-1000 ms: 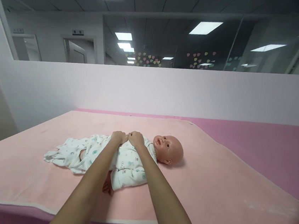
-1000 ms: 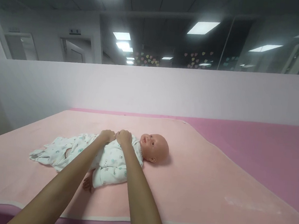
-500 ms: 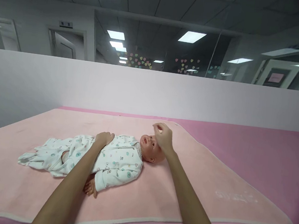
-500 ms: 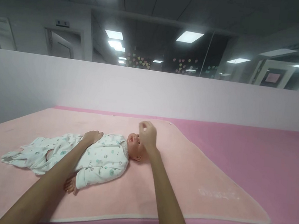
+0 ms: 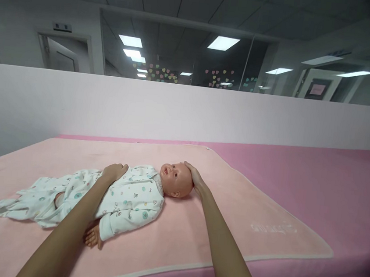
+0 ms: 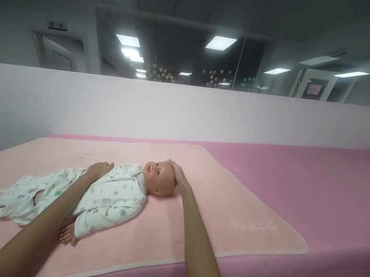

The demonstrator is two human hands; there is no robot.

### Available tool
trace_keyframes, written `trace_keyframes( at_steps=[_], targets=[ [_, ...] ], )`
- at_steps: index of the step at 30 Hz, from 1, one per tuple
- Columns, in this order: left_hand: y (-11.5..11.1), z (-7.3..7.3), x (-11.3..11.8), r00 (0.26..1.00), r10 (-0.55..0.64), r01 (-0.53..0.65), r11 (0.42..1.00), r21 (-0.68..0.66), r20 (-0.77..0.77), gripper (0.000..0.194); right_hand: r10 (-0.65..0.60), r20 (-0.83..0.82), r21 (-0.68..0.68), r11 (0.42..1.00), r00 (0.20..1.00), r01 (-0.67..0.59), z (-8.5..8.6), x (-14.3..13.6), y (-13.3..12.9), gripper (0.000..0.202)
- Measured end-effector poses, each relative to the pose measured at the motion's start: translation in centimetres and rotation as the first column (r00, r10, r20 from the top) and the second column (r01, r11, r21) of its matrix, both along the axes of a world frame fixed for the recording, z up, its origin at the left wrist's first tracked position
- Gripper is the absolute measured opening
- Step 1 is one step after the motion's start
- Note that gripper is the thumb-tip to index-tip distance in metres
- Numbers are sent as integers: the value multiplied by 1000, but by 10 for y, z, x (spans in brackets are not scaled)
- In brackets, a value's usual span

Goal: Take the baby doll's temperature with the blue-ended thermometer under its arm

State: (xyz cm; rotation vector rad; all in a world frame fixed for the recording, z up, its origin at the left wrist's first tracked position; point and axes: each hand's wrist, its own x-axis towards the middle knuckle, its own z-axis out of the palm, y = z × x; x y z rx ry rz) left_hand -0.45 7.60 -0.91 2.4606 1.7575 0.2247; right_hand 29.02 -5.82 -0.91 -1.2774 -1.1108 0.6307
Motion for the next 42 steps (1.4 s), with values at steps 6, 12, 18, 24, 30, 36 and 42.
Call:
trace_keyframes(
  at_steps=[6,12,18,24,30,36,42],
  targets=[
    [-1,1,-1,1000,-9,9,1000,2,10,54,85,-99,-47,995,992,-89,7,-2,-9,30],
    [-2,2,1,1000,-2,2,1000,-2,14,56,128,-86,15,992,988,-127,9,-4,-11,26],
    [-4,3,1,1000,-3,3,1000,5,9,56,92,-21,80,993,996,-90,7,-4,-7,30],
    [-6,4,1,1000,-4,3,1000,12,14,57,-90,-86,175,979,992,104,9,-9,-6,45],
    [-5,3,1,1000,0,-1,1000,13,23,58,66,-97,76,995,993,-58,10,-11,-11,36],
    [-7,5,1,1000,-5,5,1000,12,29,58,63,-112,81,995,992,-55,14,-9,-14,37],
    [-10,7,2,1000,0,0,1000,14,26,56,55,-97,80,996,994,-47,12,-8,-11,37]
  ],
)
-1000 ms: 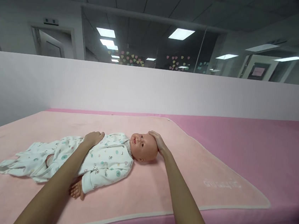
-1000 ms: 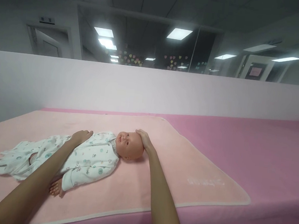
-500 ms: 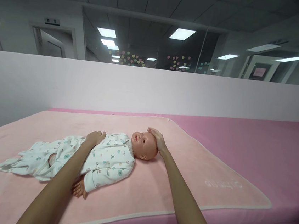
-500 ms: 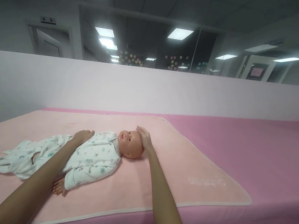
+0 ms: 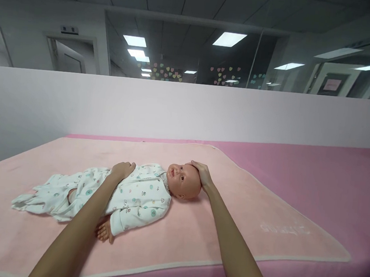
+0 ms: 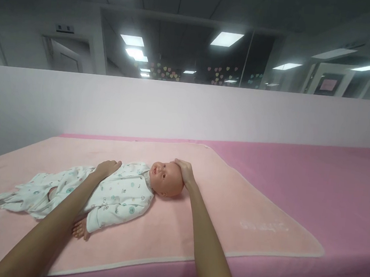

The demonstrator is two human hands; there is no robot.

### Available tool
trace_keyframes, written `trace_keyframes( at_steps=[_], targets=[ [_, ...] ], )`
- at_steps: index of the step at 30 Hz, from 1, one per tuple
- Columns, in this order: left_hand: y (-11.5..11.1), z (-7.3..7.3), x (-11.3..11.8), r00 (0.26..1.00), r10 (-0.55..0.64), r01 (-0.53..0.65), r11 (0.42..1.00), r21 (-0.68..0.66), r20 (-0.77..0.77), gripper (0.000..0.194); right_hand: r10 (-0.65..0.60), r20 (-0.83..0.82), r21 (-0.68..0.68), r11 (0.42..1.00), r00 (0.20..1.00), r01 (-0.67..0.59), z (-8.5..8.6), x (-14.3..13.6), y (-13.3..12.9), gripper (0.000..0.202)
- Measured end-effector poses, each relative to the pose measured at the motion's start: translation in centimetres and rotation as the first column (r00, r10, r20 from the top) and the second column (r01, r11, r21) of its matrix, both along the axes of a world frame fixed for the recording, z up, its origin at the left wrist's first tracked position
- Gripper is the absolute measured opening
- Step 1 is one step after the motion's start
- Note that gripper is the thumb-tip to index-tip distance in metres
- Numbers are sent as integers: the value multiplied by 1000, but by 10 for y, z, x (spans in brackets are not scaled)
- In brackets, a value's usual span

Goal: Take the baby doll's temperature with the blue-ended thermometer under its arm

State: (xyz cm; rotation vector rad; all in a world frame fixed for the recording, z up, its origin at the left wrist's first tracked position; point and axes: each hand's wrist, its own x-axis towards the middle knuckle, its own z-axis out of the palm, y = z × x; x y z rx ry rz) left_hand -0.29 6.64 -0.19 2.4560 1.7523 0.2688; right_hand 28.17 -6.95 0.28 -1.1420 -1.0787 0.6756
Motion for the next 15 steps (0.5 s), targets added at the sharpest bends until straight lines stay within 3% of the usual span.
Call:
trace_keyframes(
  at_steps=[15],
  targets=[
    [0,-1,-1,1000,3,-3,1000,-1,2,58,-17,-191,-26,1000,981,12,-5,8,6,56]
  ],
)
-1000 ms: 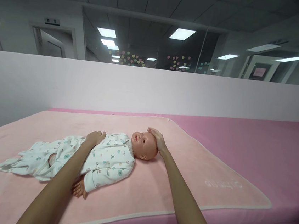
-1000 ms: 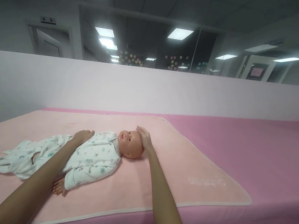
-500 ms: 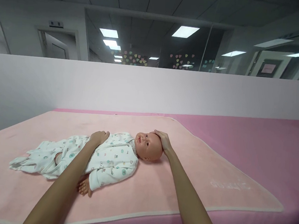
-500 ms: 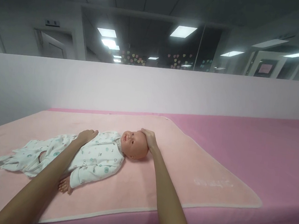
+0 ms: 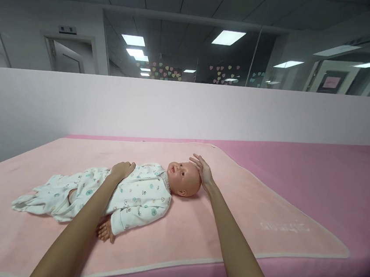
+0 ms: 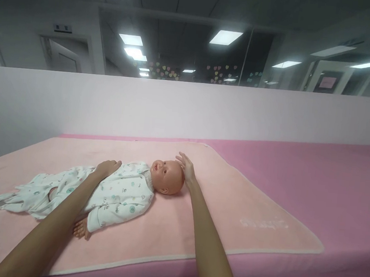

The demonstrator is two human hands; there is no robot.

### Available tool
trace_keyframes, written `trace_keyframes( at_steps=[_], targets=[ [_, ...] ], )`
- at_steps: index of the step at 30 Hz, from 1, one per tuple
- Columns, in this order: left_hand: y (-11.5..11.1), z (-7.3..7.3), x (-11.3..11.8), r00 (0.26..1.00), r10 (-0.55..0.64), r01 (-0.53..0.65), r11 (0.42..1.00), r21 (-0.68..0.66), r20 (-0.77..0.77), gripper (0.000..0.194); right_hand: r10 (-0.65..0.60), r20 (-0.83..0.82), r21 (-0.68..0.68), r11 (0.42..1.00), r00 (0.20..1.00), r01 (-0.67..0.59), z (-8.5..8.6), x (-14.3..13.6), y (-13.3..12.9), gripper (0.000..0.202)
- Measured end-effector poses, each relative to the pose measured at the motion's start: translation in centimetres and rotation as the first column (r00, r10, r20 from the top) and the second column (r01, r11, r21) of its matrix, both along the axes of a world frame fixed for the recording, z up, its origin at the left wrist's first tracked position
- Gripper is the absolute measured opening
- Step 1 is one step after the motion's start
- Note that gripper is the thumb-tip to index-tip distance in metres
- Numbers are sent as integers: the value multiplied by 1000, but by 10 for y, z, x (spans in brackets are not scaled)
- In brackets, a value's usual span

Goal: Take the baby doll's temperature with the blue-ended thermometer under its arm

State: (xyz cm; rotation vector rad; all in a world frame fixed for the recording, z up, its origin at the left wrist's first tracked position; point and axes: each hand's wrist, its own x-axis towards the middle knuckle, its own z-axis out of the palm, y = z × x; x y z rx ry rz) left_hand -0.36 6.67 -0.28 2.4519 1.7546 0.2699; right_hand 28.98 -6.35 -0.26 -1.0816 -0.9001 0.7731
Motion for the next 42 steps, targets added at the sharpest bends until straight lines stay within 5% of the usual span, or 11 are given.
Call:
trace_keyframes(
  at_steps=[15,24,42],
  targets=[
    [-4,4,1,1000,-17,17,1000,3,16,57,39,120,-20,999,992,-37,6,2,-3,60],
    [-2,1,1,1000,-14,14,1000,9,17,58,-11,239,-10,1000,971,13,12,-7,-6,39],
    [-1,1,1,1000,-6,5,1000,7,27,56,68,162,-46,997,984,-62,16,-11,-11,33]
  ],
)
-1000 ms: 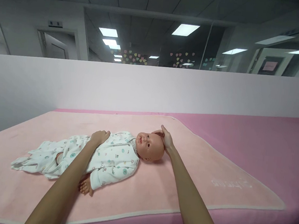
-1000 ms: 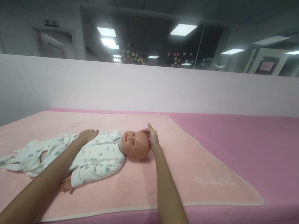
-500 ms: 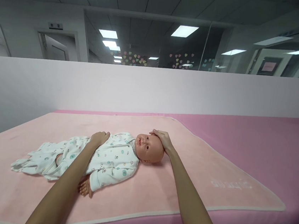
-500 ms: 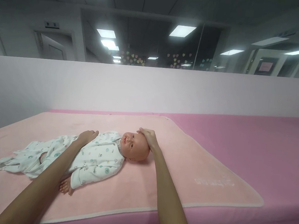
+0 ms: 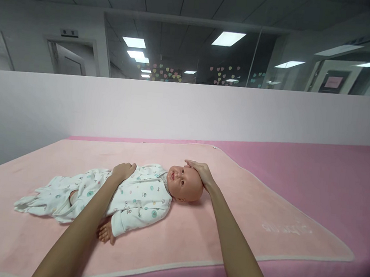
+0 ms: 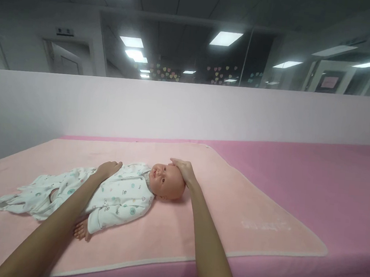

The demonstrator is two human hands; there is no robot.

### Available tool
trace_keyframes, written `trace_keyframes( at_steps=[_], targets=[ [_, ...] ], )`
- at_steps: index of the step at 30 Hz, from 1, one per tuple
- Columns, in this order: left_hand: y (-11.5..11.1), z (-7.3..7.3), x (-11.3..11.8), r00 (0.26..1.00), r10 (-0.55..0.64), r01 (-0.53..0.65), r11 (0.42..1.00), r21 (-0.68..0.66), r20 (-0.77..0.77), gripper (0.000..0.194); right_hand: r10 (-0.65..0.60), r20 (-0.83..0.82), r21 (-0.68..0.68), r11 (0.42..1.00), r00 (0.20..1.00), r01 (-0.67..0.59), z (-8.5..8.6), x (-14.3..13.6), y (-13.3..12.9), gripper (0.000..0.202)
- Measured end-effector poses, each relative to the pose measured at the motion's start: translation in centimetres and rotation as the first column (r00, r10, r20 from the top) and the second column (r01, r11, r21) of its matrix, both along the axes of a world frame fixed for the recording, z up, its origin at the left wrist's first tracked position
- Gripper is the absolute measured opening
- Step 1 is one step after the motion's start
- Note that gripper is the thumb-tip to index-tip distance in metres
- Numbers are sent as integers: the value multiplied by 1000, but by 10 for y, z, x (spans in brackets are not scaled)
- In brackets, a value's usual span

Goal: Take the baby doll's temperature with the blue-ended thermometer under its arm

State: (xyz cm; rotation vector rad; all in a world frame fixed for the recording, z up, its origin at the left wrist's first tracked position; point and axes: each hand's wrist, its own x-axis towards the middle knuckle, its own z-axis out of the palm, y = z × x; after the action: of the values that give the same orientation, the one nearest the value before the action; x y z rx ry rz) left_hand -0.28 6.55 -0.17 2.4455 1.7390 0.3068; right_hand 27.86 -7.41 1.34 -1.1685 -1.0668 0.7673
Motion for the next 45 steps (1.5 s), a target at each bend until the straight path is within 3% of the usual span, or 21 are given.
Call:
trace_keyframes(
  at_steps=[23,30,39,45],
  targets=[
    [0,0,0,1000,-7,7,1000,-5,7,56,34,56,-17,999,998,-33,-3,3,1,31],
    [-1,0,-1,1000,-6,6,1000,-3,1,56,139,88,-7,990,986,-139,1,3,-1,36],
    [-2,1,0,1000,-3,3,1000,-2,-6,56,64,129,-2,998,990,-64,-3,3,1,50],
    [-4,1,0,1000,2,-2,1000,-5,-4,54,5,146,88,996,989,-18,-5,-1,1,52]
  ],
)
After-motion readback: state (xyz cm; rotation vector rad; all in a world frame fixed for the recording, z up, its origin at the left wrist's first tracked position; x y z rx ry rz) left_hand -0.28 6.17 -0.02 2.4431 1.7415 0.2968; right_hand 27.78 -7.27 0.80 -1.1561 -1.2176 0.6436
